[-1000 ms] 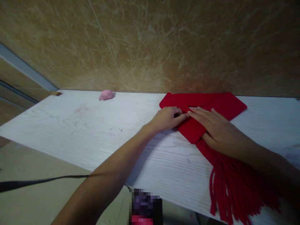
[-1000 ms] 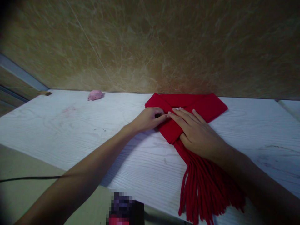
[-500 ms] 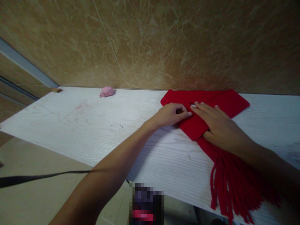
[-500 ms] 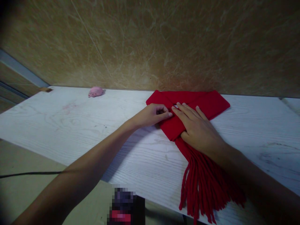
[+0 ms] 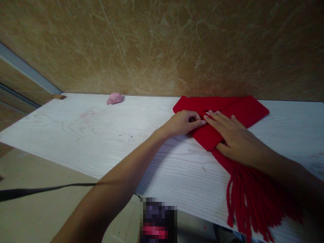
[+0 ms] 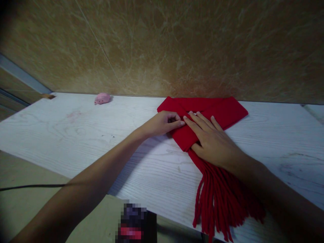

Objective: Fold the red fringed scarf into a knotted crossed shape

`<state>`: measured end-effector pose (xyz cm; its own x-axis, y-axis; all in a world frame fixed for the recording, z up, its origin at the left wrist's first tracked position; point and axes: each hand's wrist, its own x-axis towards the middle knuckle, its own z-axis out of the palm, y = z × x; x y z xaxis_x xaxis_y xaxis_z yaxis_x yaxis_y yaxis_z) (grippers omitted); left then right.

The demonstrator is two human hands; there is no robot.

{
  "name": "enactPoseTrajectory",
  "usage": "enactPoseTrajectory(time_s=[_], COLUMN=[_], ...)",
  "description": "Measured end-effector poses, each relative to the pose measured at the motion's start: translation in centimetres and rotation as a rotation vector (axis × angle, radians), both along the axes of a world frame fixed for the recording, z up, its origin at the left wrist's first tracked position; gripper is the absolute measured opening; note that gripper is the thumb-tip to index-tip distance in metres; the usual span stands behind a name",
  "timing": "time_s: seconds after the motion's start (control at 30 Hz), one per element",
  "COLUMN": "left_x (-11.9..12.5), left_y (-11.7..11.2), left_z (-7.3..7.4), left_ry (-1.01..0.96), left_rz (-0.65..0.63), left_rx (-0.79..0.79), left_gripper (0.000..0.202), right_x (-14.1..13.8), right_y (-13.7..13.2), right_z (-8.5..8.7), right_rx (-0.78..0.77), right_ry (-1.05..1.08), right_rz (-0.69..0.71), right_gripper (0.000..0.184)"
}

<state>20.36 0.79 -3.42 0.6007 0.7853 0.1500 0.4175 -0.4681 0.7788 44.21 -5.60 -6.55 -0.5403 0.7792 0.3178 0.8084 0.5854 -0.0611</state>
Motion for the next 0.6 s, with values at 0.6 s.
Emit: enactPoseTrajectory(time_s=[0.6], left_x=[0.26], left_y=[-0.12], left_z=[-0.04], left_ry=[0.053], left_rz=[0.047], left_rx=[0.033], left_gripper=[0.029], right_x=[-0.85], right_y=[-0.37], right_z=[-0.03], right_rx=[-0.013], right_ry=[0.013], right_rz=[-0.075], right_gripper=[0.079])
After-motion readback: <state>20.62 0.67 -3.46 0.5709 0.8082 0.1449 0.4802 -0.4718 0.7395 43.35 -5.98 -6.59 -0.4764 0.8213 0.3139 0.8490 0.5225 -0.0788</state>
